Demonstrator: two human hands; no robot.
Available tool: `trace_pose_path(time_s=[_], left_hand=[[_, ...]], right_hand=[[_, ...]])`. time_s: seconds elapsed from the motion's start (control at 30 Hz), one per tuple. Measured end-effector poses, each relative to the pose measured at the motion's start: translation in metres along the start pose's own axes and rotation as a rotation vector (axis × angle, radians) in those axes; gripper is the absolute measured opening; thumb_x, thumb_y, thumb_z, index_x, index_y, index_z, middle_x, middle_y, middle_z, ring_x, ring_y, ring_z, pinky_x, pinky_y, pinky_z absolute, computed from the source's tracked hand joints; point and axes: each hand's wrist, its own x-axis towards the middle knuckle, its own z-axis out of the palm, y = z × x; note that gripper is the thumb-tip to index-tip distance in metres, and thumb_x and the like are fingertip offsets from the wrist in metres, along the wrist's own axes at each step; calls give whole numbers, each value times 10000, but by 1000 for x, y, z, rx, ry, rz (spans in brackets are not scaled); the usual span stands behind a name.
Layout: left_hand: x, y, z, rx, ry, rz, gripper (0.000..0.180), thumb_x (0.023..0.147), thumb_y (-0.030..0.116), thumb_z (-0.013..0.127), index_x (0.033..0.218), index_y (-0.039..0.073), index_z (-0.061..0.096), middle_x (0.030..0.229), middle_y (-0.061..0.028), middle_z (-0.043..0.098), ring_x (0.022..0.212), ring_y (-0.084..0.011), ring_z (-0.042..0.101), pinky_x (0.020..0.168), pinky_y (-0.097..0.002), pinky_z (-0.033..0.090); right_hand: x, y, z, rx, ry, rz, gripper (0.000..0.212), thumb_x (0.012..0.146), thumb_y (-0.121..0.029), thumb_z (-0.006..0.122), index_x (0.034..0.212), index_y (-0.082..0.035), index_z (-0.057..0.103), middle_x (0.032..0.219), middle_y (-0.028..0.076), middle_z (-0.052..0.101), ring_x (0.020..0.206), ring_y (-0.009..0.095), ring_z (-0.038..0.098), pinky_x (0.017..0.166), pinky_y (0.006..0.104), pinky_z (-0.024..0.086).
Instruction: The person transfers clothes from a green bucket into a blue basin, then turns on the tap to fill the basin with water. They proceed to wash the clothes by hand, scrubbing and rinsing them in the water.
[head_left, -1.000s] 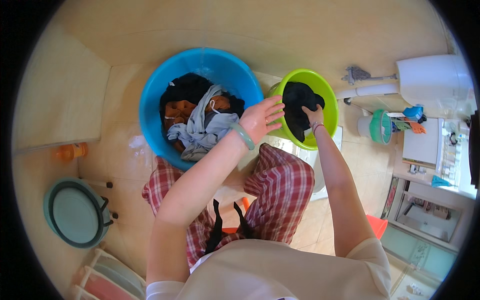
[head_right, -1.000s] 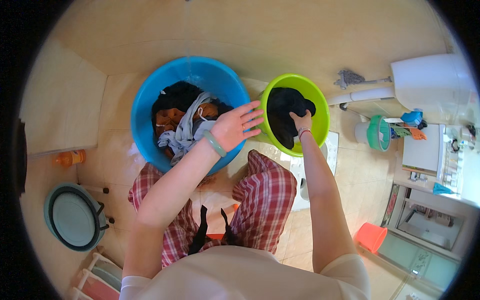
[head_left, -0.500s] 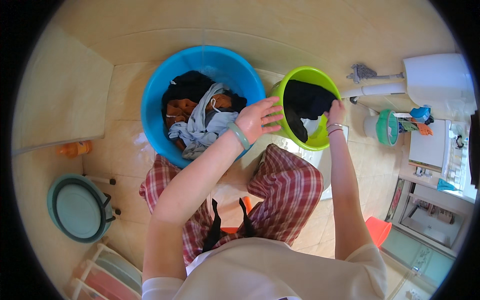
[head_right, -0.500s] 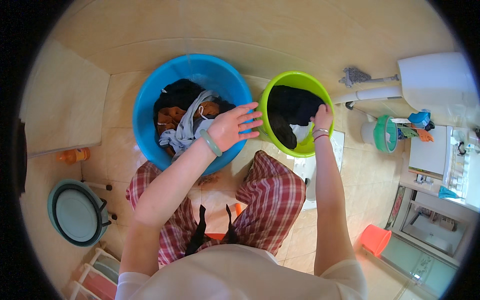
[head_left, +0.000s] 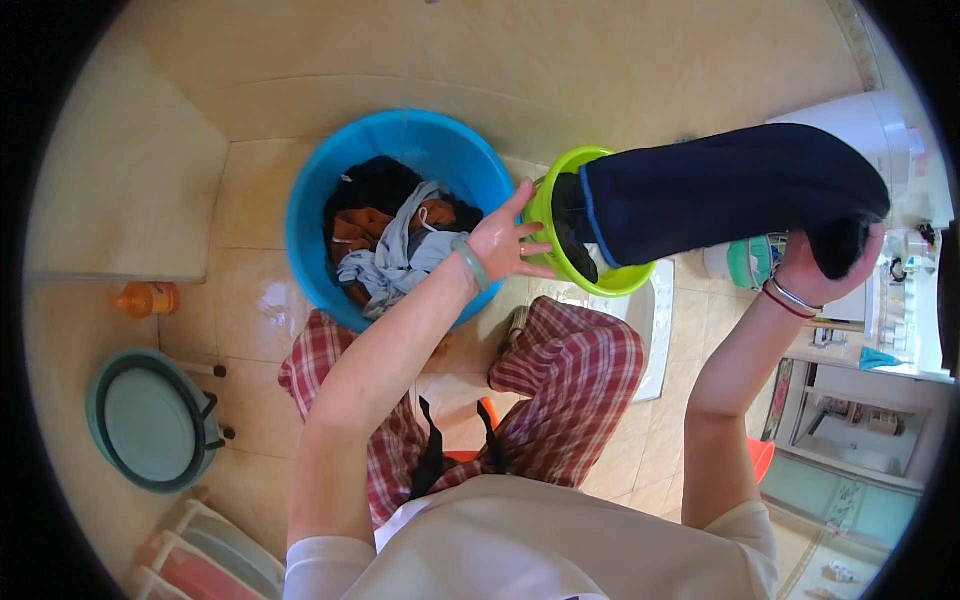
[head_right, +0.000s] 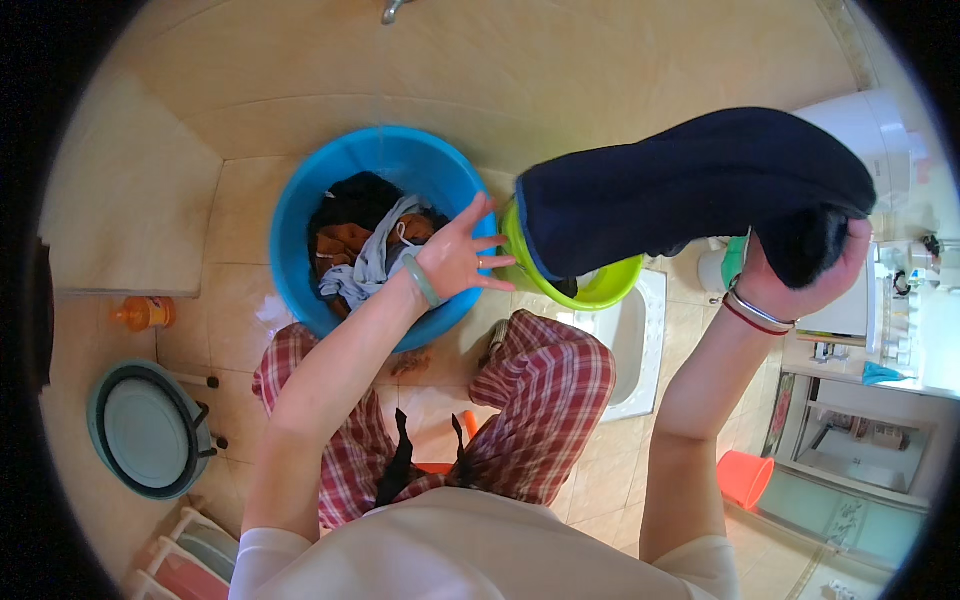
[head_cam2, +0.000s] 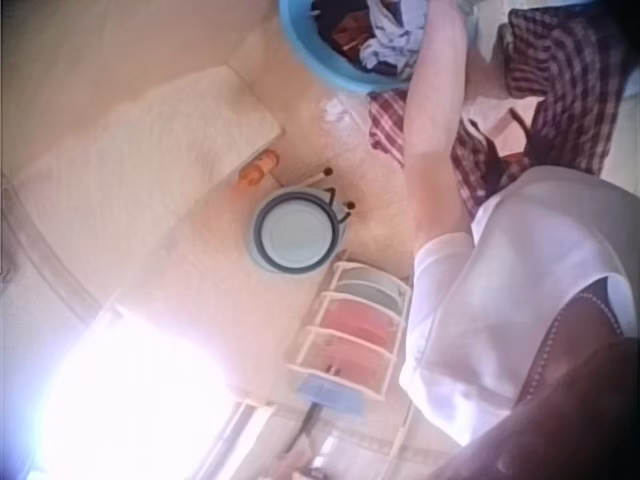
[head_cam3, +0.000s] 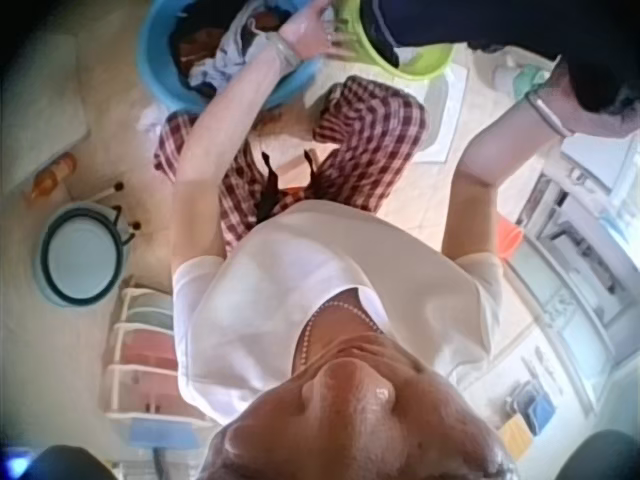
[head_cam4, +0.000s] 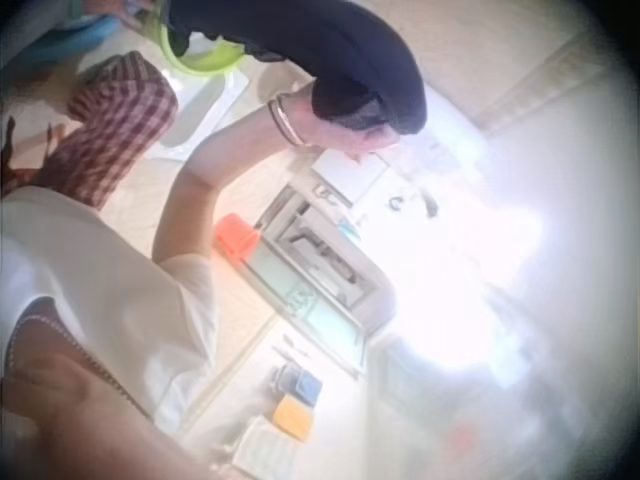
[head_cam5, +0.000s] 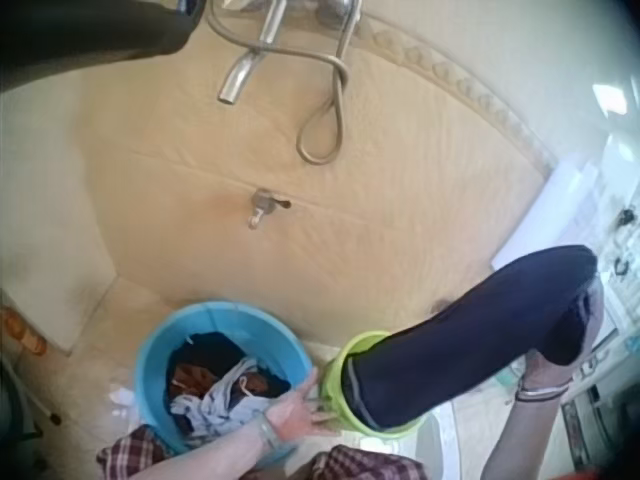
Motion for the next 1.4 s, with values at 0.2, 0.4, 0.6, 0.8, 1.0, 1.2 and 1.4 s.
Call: trace_pose_path(time_s=[0.2,0.4,0.6,0.8,1.0,1.2,1.4], left_hand=[[-62,20,15,-363,-575,28,596,908,484,442,1359,100,375,1323,-112,468,1150,-239,509,983,-360,406],[-90,18,-54,-309,-486,270,509,900,366,513,1300,60,444,1200,-106,557,1058,-233,561,911,-342,449],[-73,29,-100,812,798,675,367,821,121,626,1164,7,565,999,-97,651,879,-198,621,771,-292,499],[-106,68,-82,235,595,735,363,781,96,664,1123,8,581,991,-84,640,851,-182,611,745,-296,492],[-103,80,-107,231,681,660,500,824,181,615,1279,48,456,1274,-110,492,1166,-220,460,944,-347,378],[-101,77,-74,205,662,545,530,902,298,489,1394,181,328,1456,-79,283,1353,-236,215,1043,-549,177],[-54,62,-39,-74,163,464,446,953,261,385,1369,106,346,1414,-119,339,1304,-275,312,1049,-464,277]], right_hand=[[-27,58,26,-426,-83,179,290,868,-213,512,1063,-5,563,964,74,617,900,161,588,839,309,471],[-97,168,28,-730,-637,643,587,779,-221,650,1294,-34,438,970,35,597,721,99,579,497,207,470],[-182,245,38,-759,-830,776,806,681,-308,755,1317,12,379,1174,153,559,993,214,575,750,296,499],[-213,320,17,-789,-665,850,402,739,-82,620,1136,-39,578,1012,153,643,945,281,614,790,337,498],[-231,320,34,-408,-535,1291,500,818,-176,595,1279,-53,444,1243,95,500,1093,253,506,698,373,541],[-194,294,29,-223,-395,1374,503,896,-314,542,1297,-36,419,1294,122,449,1149,270,457,907,471,432],[-123,258,-13,25,-305,1325,564,924,-390,457,1318,4,363,1347,160,408,1181,319,456,941,469,425]])
